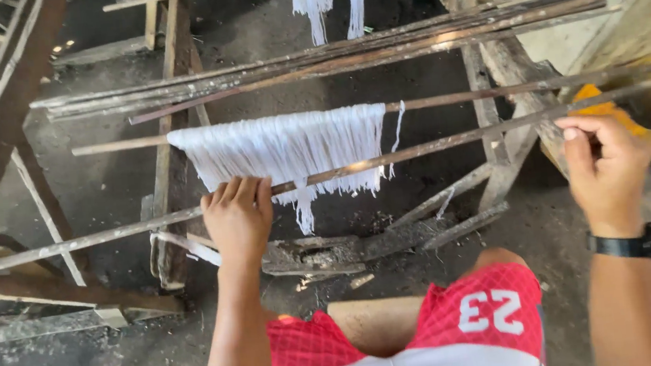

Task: Separating thin white fibers from a bundle and hanging them over wooden rods on a rack for processing.

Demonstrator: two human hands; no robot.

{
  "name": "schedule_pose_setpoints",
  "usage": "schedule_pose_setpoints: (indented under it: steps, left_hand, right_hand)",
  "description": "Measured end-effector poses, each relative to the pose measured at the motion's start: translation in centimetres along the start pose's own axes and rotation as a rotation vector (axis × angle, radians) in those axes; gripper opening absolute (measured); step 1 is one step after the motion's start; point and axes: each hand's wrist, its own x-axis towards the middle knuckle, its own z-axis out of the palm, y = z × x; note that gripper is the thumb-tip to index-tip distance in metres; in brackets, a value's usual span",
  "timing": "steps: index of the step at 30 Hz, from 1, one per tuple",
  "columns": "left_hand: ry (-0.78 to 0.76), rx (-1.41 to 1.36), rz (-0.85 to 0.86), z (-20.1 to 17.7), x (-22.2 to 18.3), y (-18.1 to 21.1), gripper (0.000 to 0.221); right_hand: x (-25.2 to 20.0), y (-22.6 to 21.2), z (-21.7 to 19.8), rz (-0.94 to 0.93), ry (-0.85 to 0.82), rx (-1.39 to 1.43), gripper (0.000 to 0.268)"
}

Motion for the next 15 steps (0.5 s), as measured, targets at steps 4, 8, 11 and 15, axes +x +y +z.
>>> schedule_pose_setpoints:
  steps: [4, 8, 11, 15]
  left_hand:
    - [0.091, 0.075, 0.013, 1.3, -1.5, 0.9, 0.025]
    - [0.13, 0.081, 0.026, 1.1, -2.0, 1.3, 0.026]
    - [0.112, 0.047, 0.03, 0.7, -1.5, 1.2, 0.028]
    - [0.146, 0.035, 0.032, 0.7, -1.0, 1.9, 0.026]
  right_hand:
    - [-4.1, -7.4, 3.4, 0.205, 0.085, 0.316, 0.012]
    - [-6.4, -11.7, 9.9, 0.166, -0.212, 0.472, 0.013]
    - [-4.6, -14.0, 12.9, 0.156, -0.356, 0.635, 0.03]
    - [-4.0, -13.3, 17.9, 0.181, -0.458, 0.702, 0.03]
